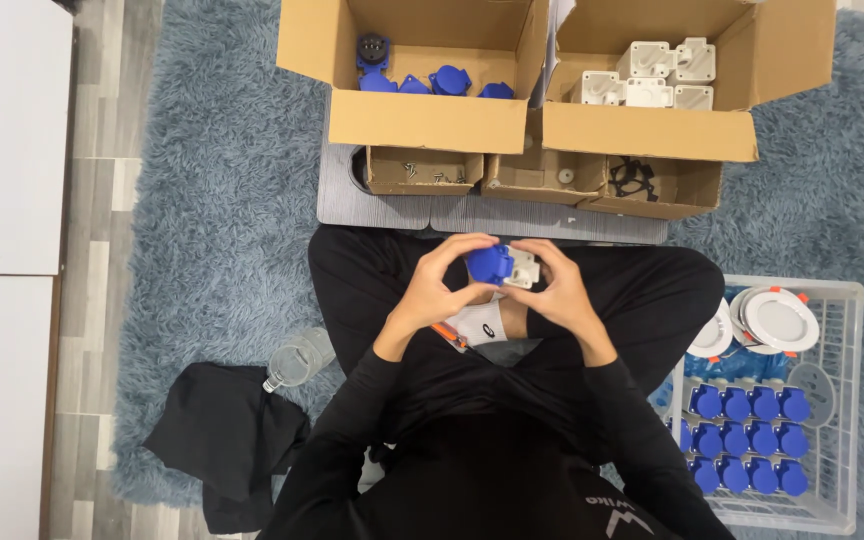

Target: Assembling and adjusting electrical components using a screwdriver while sitting on the floor.

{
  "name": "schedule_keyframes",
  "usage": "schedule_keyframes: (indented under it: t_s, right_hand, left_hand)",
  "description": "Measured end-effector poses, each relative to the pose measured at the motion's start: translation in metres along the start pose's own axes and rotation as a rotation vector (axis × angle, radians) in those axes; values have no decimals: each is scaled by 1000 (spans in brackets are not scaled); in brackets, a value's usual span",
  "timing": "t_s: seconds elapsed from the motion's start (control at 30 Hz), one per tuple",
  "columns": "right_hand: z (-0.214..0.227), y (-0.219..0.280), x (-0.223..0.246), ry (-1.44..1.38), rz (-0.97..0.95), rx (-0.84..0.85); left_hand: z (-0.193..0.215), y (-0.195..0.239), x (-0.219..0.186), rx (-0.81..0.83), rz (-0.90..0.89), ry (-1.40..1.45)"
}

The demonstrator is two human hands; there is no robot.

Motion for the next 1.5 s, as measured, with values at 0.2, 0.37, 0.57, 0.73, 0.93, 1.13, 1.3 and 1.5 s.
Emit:
schedule_keyframes:
  t_s: [0.2,0.37,0.57,0.73,0.93,1.13,1.3,1.5]
  right_hand:
    - [-3,3,4,80,75,33]
    - [-4,-1,13,196,146,25]
    - [-5,-3,21,246,158,-20]
    - [-6,-3,26,254,159,-25]
    - [-6,-2,25,220,156,-22]
    - [-10,3,9,149,183,-8]
    - [-9,6,4,129,178,-24]
    - [-11,7,4,63,120,-34]
  left_hand:
    - [-6,9,8,33,-9,-43]
    - [-7,12,15,41,-26,-84]
    - [-6,9,15,52,-53,-103]
    - [-6,5,11,58,-63,-108]
    - [-11,4,13,59,-84,-99]
    - [-14,6,19,66,-91,-59]
    - [-14,6,19,72,-92,-62]
    - [-15,5,17,67,-93,-75]
Point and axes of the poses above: each hand's wrist, its own y-axis away from the middle knuckle, its own z-axis out of the back of the hand, x = y × z, the point moved 1 cm from there along -y, towards the middle knuckle, and after that the axes turned 2 degrees about -x, right-handed, at the moved point
